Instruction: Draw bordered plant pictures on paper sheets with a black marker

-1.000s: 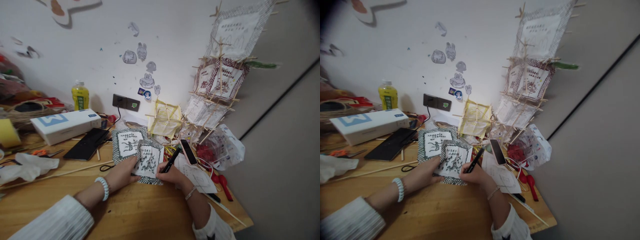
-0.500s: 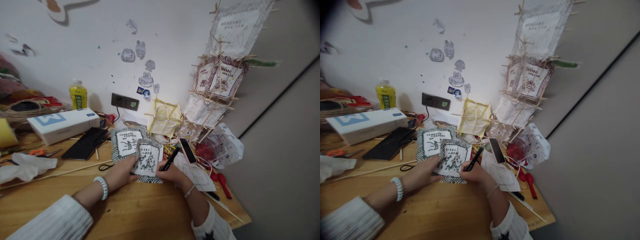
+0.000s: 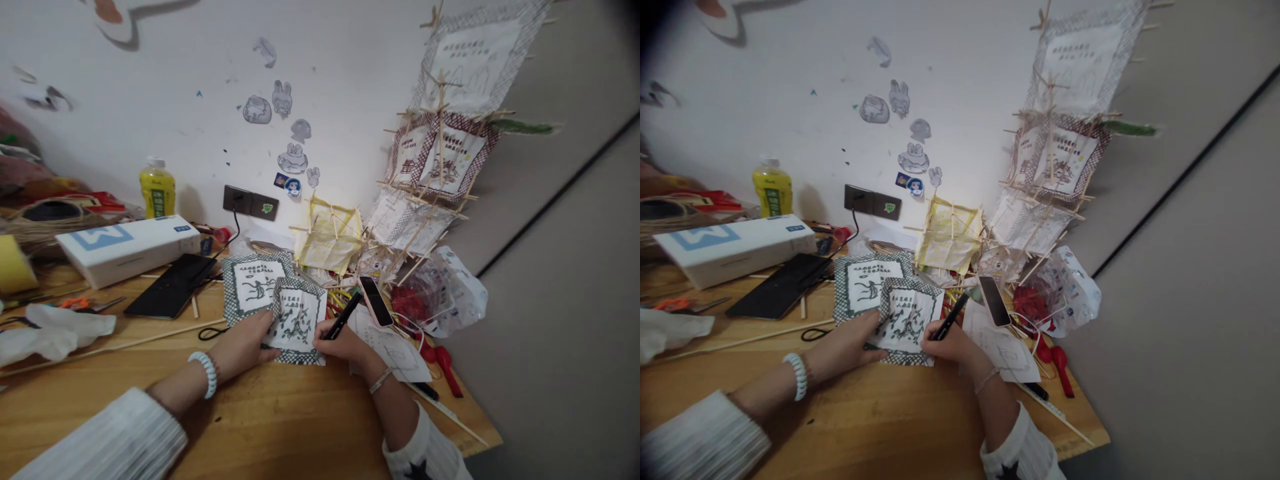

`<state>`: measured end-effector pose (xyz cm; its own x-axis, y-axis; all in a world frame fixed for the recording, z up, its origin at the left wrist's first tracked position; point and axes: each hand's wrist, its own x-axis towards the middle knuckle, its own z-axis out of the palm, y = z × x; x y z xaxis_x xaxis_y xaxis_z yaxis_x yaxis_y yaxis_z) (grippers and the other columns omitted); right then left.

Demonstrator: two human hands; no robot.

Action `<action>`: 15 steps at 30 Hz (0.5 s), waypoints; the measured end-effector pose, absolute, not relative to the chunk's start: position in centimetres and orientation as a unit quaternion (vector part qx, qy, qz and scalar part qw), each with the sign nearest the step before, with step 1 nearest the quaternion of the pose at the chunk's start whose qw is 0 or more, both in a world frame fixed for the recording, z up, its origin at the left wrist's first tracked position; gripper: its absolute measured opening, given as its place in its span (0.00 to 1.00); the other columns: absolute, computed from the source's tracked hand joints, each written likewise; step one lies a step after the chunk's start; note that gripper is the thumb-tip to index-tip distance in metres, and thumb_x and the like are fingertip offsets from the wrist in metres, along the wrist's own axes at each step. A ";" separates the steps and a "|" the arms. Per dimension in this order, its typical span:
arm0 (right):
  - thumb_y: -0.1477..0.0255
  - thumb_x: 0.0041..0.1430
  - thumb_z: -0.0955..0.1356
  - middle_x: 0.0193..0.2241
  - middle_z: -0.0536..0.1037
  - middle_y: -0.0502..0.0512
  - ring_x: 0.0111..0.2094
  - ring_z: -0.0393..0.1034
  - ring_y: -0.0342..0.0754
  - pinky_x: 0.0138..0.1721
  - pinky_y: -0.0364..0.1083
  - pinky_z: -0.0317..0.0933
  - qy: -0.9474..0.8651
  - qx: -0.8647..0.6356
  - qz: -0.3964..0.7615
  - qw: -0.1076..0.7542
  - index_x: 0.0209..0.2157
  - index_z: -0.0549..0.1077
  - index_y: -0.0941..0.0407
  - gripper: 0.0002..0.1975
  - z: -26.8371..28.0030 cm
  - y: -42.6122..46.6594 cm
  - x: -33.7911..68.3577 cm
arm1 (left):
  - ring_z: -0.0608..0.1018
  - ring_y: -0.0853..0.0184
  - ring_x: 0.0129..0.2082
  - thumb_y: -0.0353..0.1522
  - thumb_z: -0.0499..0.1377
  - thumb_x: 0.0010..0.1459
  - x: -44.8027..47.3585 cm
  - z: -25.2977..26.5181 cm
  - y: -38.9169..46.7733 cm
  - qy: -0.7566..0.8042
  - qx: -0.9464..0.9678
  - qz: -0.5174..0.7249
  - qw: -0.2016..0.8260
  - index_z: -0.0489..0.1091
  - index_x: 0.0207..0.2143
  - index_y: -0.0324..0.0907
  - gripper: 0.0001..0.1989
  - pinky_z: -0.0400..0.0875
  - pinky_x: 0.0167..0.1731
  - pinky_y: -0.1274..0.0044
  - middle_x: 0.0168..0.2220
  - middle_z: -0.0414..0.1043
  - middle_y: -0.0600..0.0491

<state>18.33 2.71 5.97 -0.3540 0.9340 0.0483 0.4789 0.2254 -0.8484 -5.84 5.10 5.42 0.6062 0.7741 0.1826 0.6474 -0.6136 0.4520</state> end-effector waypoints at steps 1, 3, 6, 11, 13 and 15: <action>0.77 0.44 0.67 0.17 0.68 0.45 0.21 0.62 0.39 0.24 0.38 0.56 -0.724 -0.487 0.391 0.292 0.18 0.67 0.58 0.05 6.0 2.7 18.3 | 0.72 0.53 0.44 0.36 0.60 0.47 -5.8 5.5 5.1 0.403 0.880 0.182 0.174 0.61 0.40 0.41 0.18 0.66 0.44 0.67 0.44 0.69 0.42; 0.77 0.44 0.67 0.17 0.68 0.46 0.20 0.62 0.39 0.23 0.38 0.56 -0.721 -0.488 0.398 0.289 0.19 0.67 0.58 0.05 6.1 2.7 18.4 | 0.72 0.52 0.45 0.36 0.60 0.47 -5.8 5.6 5.0 0.403 0.880 0.180 0.175 0.61 0.41 0.40 0.19 0.66 0.44 0.67 0.45 0.69 0.41; 0.77 0.44 0.67 0.17 0.68 0.45 0.19 0.62 0.39 0.23 0.38 0.56 -0.717 -0.491 0.403 0.288 0.19 0.67 0.58 0.05 6.1 2.7 18.4 | 0.71 0.51 0.46 0.35 0.60 0.47 -5.8 5.7 4.9 0.406 0.879 0.180 0.175 0.61 0.42 0.40 0.19 0.66 0.45 0.66 0.45 0.69 0.40; 0.78 0.44 0.67 0.16 0.67 0.45 0.20 0.62 0.40 0.23 0.38 0.56 -0.717 -0.492 0.398 0.290 0.18 0.67 0.58 0.06 6.1 2.7 18.4 | 0.72 0.53 0.43 0.34 0.60 0.47 -5.8 5.7 4.9 0.407 0.879 0.180 0.172 0.61 0.39 0.41 0.17 0.67 0.43 0.67 0.43 0.69 0.42; 0.78 0.45 0.67 0.16 0.67 0.45 0.20 0.62 0.40 0.22 0.38 0.55 -0.718 -0.493 0.398 0.290 0.18 0.67 0.58 0.06 6.1 2.7 18.4 | 0.72 0.53 0.43 0.34 0.60 0.47 -5.8 5.6 4.9 0.406 0.880 0.179 0.171 0.61 0.39 0.40 0.17 0.67 0.43 0.67 0.43 0.69 0.42; 0.78 0.44 0.67 0.16 0.67 0.45 0.20 0.62 0.40 0.23 0.38 0.55 -0.718 -0.493 0.396 0.292 0.18 0.66 0.58 0.06 6.1 2.8 18.4 | 0.72 0.53 0.44 0.34 0.60 0.48 -5.8 5.5 5.0 0.405 0.881 0.179 0.169 0.61 0.41 0.40 0.18 0.66 0.44 0.67 0.44 0.69 0.41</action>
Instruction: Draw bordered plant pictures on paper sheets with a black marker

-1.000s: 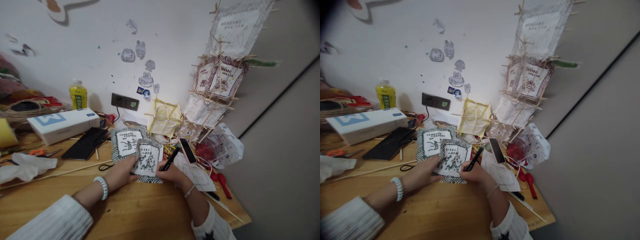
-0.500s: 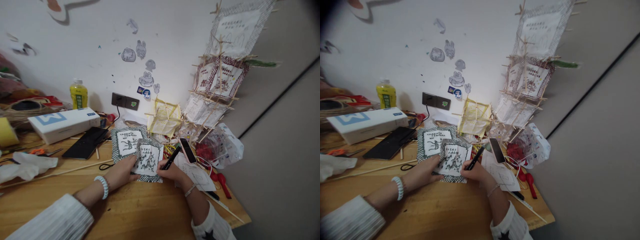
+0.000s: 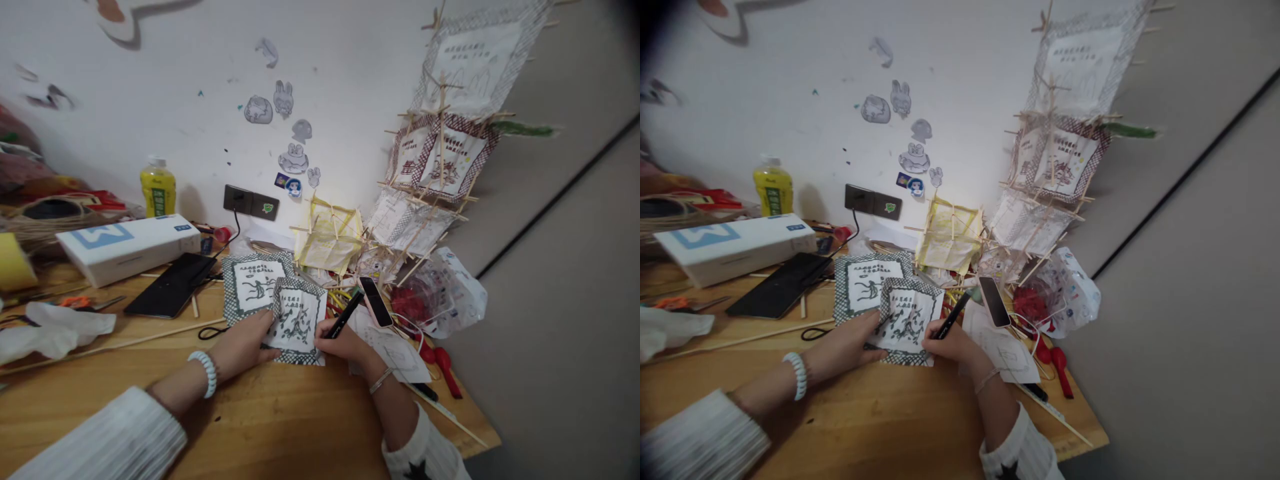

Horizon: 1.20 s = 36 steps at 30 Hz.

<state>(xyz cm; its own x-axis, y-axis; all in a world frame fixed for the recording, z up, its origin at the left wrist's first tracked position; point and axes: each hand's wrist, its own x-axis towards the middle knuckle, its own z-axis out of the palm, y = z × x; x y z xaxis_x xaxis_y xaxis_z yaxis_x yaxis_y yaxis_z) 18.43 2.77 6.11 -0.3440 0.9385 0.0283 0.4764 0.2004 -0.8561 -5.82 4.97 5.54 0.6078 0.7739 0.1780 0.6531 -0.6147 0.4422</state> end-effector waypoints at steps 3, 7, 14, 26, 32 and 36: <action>0.77 0.44 0.67 0.16 0.66 0.45 0.19 0.60 0.39 0.22 0.38 0.54 -0.717 -0.493 0.396 0.293 0.18 0.66 0.58 0.06 6.2 2.8 18.5 | 0.71 0.53 0.45 0.35 0.61 0.48 -5.8 5.5 5.0 0.403 0.882 0.178 0.168 0.61 0.42 0.41 0.19 0.65 0.45 0.68 0.45 0.68 0.42; 0.76 0.45 0.67 0.16 0.66 0.45 0.19 0.59 0.39 0.22 0.38 0.53 -0.719 -0.491 0.396 0.292 0.18 0.66 0.57 0.06 6.2 2.8 18.6 | 0.71 0.52 0.45 0.35 0.61 0.47 -5.8 5.5 5.0 0.403 0.881 0.179 0.170 0.61 0.41 0.40 0.19 0.66 0.45 0.67 0.45 0.69 0.41; 0.77 0.44 0.67 0.17 0.66 0.45 0.21 0.59 0.39 0.23 0.38 0.53 -0.727 -0.488 0.387 0.289 0.18 0.67 0.58 0.06 6.0 2.8 18.6 | 0.72 0.52 0.43 0.35 0.60 0.47 -5.8 5.5 5.0 0.402 0.880 0.186 0.172 0.61 0.38 0.41 0.16 0.67 0.43 0.67 0.42 0.70 0.42; 0.79 0.43 0.66 0.17 0.65 0.45 0.21 0.58 0.39 0.24 0.38 0.53 -0.727 -0.500 0.371 0.289 0.17 0.66 0.58 0.06 6.0 3.0 18.7 | 0.73 0.54 0.42 0.35 0.60 0.47 -5.8 6.0 4.7 0.411 0.877 0.178 0.171 0.60 0.36 0.43 0.15 0.67 0.42 0.67 0.41 0.70 0.44; 0.80 0.43 0.65 0.16 0.64 0.44 0.21 0.57 0.39 0.24 0.38 0.53 -0.724 -0.501 0.379 0.285 0.17 0.65 0.58 0.06 6.0 3.0 18.7 | 0.72 0.53 0.43 0.36 0.60 0.46 -5.8 5.9 4.8 0.407 0.877 0.186 0.175 0.61 0.37 0.43 0.16 0.67 0.43 0.67 0.43 0.69 0.43; 0.80 0.42 0.65 0.16 0.64 0.43 0.20 0.56 0.38 0.23 0.38 0.52 -0.722 -0.498 0.394 0.276 0.16 0.65 0.58 0.06 6.0 3.0 18.8 | 0.73 0.52 0.43 0.37 0.60 0.46 -5.8 5.8 4.9 0.404 0.877 0.189 0.177 0.61 0.38 0.42 0.17 0.67 0.43 0.67 0.43 0.69 0.42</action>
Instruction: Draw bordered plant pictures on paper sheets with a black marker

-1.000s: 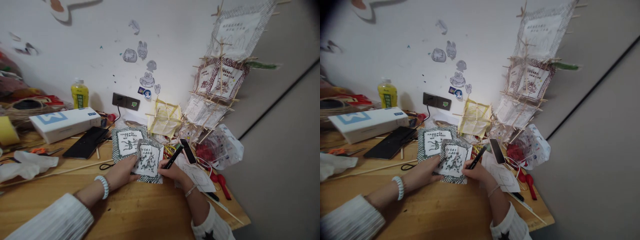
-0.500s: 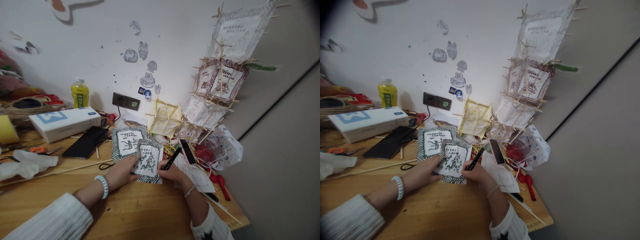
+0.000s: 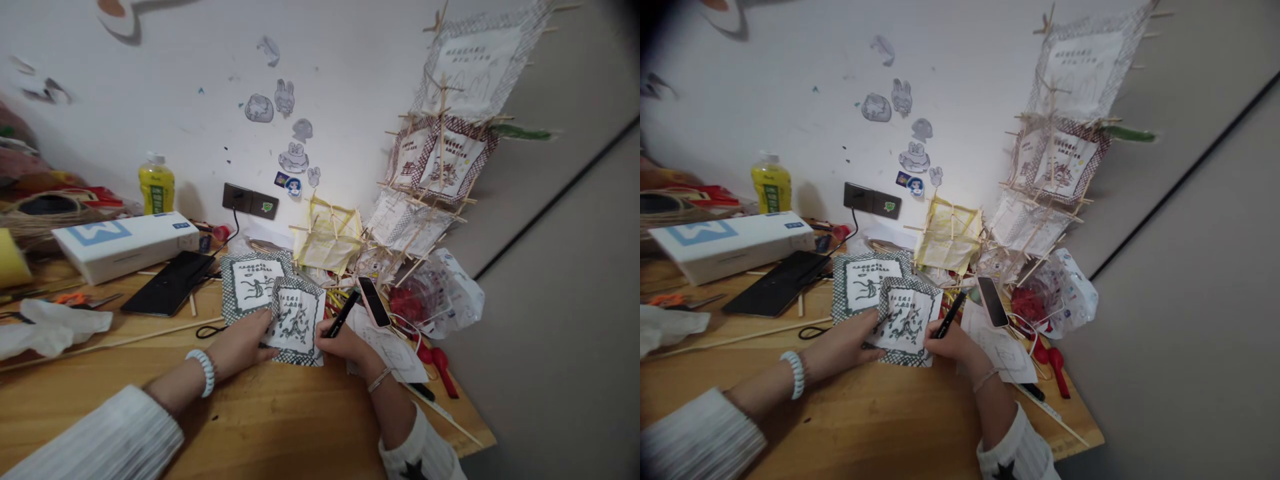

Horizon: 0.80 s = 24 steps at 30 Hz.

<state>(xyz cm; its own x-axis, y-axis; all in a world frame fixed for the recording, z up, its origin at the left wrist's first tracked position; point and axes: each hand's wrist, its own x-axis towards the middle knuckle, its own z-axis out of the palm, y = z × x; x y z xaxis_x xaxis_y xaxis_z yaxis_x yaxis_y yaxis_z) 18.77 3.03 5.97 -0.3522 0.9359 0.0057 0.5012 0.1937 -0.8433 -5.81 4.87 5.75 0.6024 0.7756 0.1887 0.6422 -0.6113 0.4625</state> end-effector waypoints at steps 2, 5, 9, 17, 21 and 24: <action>0.80 0.42 0.65 0.15 0.63 0.43 0.20 0.56 0.38 0.23 0.38 0.52 -0.721 -0.496 0.400 0.271 0.16 0.64 0.58 0.06 6.0 3.0 18.8 | 0.73 0.52 0.43 0.37 0.60 0.46 -5.8 5.7 4.9 0.404 0.878 0.188 0.176 0.61 0.38 0.42 0.16 0.67 0.43 0.66 0.43 0.69 0.42; 0.80 0.41 0.65 0.15 0.63 0.43 0.19 0.55 0.38 0.22 0.38 0.50 -0.722 -0.492 0.409 0.262 0.16 0.65 0.58 0.06 6.2 3.0 18.9 | 0.72 0.51 0.43 0.36 0.59 0.47 -5.8 5.6 5.1 0.403 0.879 0.186 0.174 0.61 0.37 0.41 0.16 0.67 0.43 0.66 0.43 0.69 0.41; 0.80 0.39 0.64 0.15 0.62 0.43 0.20 0.54 0.38 0.22 0.38 0.48 -0.726 -0.485 0.421 0.247 0.15 0.64 0.58 0.06 6.5 2.9 18.9 | 0.72 0.52 0.44 0.35 0.60 0.47 -5.8 5.7 5.0 0.398 0.882 0.181 0.173 0.60 0.38 0.40 0.16 0.66 0.44 0.66 0.44 0.69 0.40; 0.78 0.40 0.65 0.14 0.61 0.43 0.19 0.53 0.38 0.21 0.38 0.47 -0.717 -0.478 0.443 0.248 0.15 0.64 0.58 0.06 7.0 2.6 19.1 | 0.72 0.52 0.44 0.36 0.60 0.48 -5.8 5.7 4.9 0.400 0.883 0.179 0.168 0.61 0.38 0.41 0.16 0.67 0.44 0.66 0.43 0.69 0.41; 0.76 0.43 0.66 0.16 0.63 0.44 0.20 0.56 0.39 0.21 0.38 0.50 -0.713 -0.483 0.426 0.280 0.17 0.64 0.57 0.07 6.7 2.6 18.9 | 0.72 0.52 0.45 0.35 0.61 0.47 -5.8 5.6 5.0 0.399 0.884 0.181 0.166 0.61 0.39 0.40 0.17 0.66 0.45 0.67 0.44 0.69 0.41; 0.75 0.43 0.67 0.16 0.65 0.45 0.20 0.58 0.39 0.22 0.38 0.52 -0.719 -0.479 0.420 0.277 0.17 0.65 0.58 0.07 6.4 2.6 18.7 | 0.72 0.53 0.45 0.35 0.61 0.47 -5.8 5.5 5.1 0.397 0.885 0.181 0.164 0.61 0.40 0.40 0.18 0.66 0.45 0.68 0.44 0.69 0.42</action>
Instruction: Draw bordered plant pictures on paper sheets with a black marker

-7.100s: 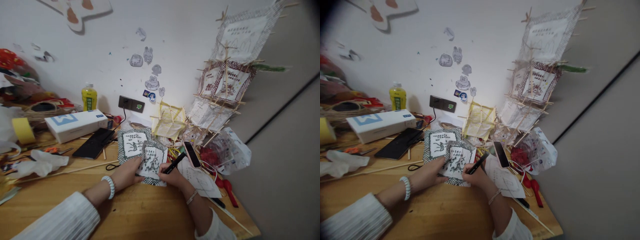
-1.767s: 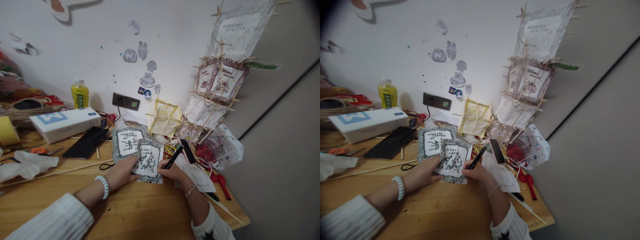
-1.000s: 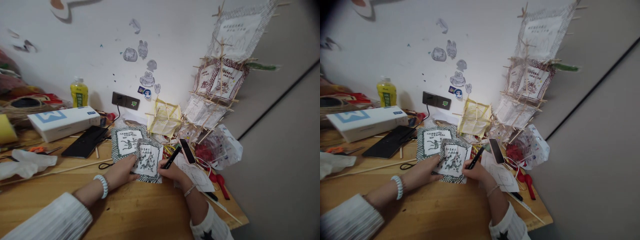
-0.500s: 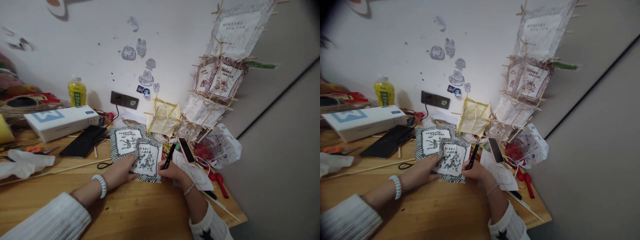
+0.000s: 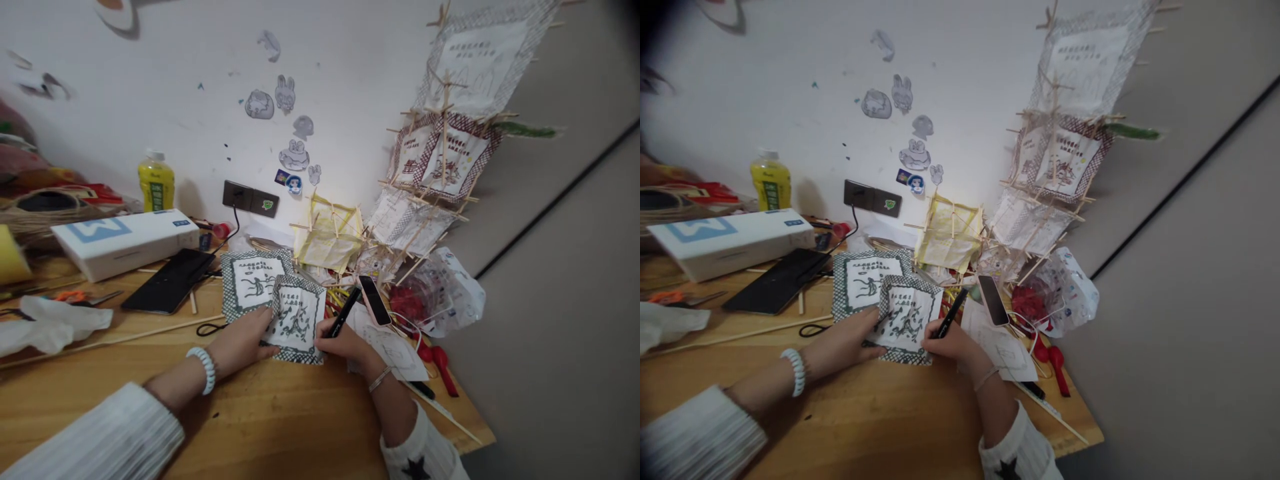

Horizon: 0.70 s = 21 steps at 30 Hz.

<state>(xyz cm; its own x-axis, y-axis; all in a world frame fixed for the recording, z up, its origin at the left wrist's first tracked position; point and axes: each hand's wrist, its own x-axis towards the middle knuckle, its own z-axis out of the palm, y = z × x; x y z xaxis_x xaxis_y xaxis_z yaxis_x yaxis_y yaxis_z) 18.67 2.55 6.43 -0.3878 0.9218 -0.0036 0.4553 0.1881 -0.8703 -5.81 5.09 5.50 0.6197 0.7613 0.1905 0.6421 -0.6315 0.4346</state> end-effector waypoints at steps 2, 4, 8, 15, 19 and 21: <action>0.75 0.44 0.67 0.16 0.65 0.46 0.20 0.59 0.40 0.23 0.39 0.52 -0.725 -0.474 0.418 0.273 0.17 0.65 0.58 0.07 6.4 2.5 18.5 | 0.72 0.53 0.45 0.35 0.61 0.48 -5.8 5.5 5.1 0.396 0.885 0.182 0.164 0.62 0.40 0.40 0.18 0.66 0.45 0.67 0.44 0.69 0.41; 0.75 0.43 0.67 0.16 0.65 0.46 0.20 0.58 0.40 0.23 0.39 0.53 -0.729 -0.472 0.414 0.273 0.17 0.65 0.58 0.07 6.4 2.5 18.4 | 0.72 0.53 0.45 0.36 0.61 0.48 -5.8 5.4 5.1 0.397 0.885 0.182 0.163 0.62 0.40 0.40 0.17 0.66 0.44 0.67 0.44 0.69 0.41; 0.74 0.44 0.67 0.17 0.65 0.46 0.21 0.59 0.40 0.24 0.39 0.53 -0.733 -0.472 0.404 0.276 0.17 0.66 0.57 0.07 6.4 2.4 18.4 | 0.72 0.53 0.45 0.36 0.61 0.48 -5.9 5.3 5.1 0.399 0.884 0.183 0.162 0.62 0.39 0.40 0.17 0.66 0.45 0.68 0.44 0.69 0.41; 0.75 0.44 0.67 0.16 0.64 0.45 0.20 0.57 0.39 0.23 0.39 0.52 -0.735 -0.478 0.393 0.276 0.17 0.65 0.58 0.07 6.2 2.7 18.7 | 0.72 0.53 0.45 0.35 0.61 0.48 -5.8 5.4 5.1 0.397 0.885 0.180 0.163 0.62 0.40 0.40 0.17 0.66 0.45 0.68 0.43 0.69 0.41; 0.76 0.44 0.67 0.16 0.64 0.45 0.21 0.57 0.39 0.24 0.39 0.52 -0.737 -0.483 0.382 0.279 0.17 0.65 0.58 0.07 6.2 2.8 18.8 | 0.72 0.52 0.45 0.36 0.61 0.48 -5.9 5.3 5.2 0.394 0.885 0.183 0.165 0.62 0.40 0.39 0.18 0.66 0.45 0.67 0.44 0.69 0.40; 0.76 0.44 0.67 0.16 0.64 0.45 0.21 0.57 0.39 0.24 0.39 0.52 -0.737 -0.484 0.380 0.279 0.17 0.65 0.58 0.07 6.2 2.8 18.9 | 0.72 0.52 0.46 0.36 0.61 0.48 -5.9 5.2 5.2 0.393 0.885 0.185 0.166 0.62 0.40 0.39 0.18 0.66 0.46 0.67 0.45 0.69 0.40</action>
